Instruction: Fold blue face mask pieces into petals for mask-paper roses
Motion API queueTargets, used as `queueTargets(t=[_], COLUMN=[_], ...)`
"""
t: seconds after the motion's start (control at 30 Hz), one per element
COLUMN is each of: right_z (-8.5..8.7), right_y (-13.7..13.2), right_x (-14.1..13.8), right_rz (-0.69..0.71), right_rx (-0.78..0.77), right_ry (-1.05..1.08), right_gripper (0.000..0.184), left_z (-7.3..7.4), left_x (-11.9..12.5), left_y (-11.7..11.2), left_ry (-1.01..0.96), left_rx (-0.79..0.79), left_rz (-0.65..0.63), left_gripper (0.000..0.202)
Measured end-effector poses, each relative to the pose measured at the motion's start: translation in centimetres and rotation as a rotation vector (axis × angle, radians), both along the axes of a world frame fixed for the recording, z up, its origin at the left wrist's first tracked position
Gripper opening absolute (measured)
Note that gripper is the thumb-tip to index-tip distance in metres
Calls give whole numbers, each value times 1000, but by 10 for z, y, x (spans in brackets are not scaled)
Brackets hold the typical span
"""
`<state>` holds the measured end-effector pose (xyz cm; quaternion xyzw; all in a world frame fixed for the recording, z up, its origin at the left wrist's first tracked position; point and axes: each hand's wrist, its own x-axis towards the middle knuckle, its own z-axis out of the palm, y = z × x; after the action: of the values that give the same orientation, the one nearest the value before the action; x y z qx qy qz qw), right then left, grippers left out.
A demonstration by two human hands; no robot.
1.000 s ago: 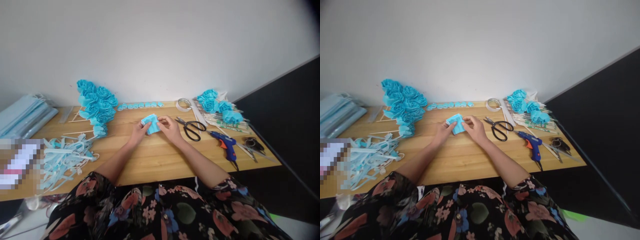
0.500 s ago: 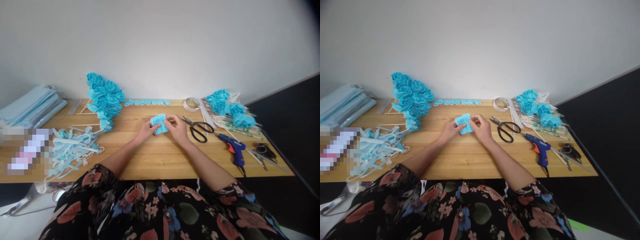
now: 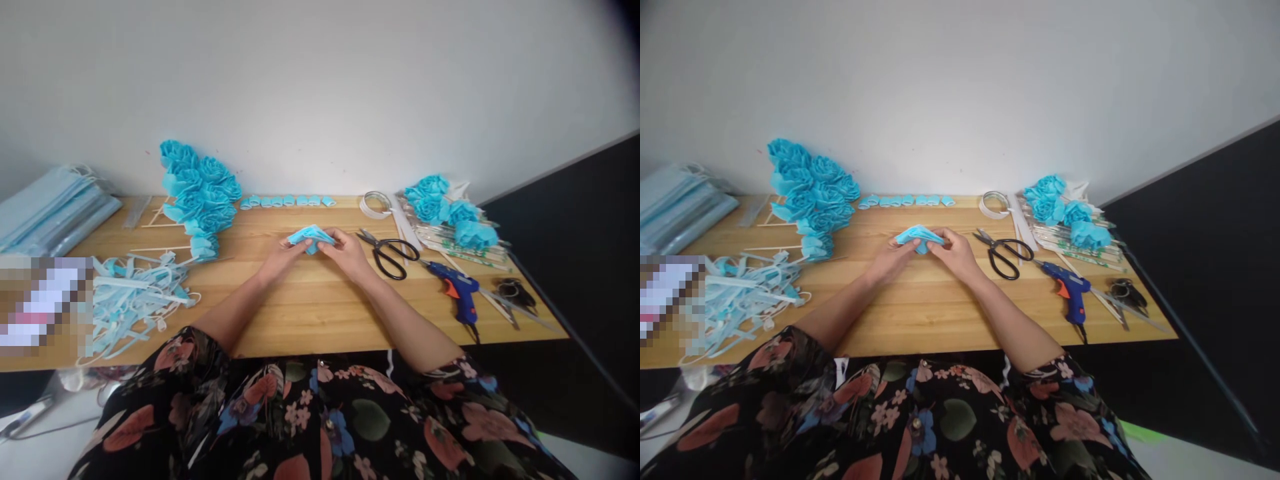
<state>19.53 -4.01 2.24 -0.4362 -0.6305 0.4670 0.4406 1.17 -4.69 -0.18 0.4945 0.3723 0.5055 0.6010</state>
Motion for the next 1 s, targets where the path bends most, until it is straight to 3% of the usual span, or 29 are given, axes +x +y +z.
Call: queueTargets(t=[0.1,0.23,0.33,0.47,0.73,1.0], right_z=[8,17,16,7,1,-1], right_y=[0,1,1,4,5,5], right_x=[6,13,14,12,11,8], right_rz=[-62,-119,-72,-1,39,13], right_rx=[70,238,308,237,193,148], right_ry=[-87,-360,-570,-682,-565,-448], right_gripper=[27,19,16,22,35,14], left_z=[8,15,11,1,3,0], left_x=[-3,-11,-16,-16,-14,-11], left_y=[1,6,10,14,11,10], left_ry=[44,290,570,756,709,609], left_rx=[59,220,336,385,368,288], left_rz=[41,53,87,95,97,173], left_gripper=[40,36,28,25,28,10])
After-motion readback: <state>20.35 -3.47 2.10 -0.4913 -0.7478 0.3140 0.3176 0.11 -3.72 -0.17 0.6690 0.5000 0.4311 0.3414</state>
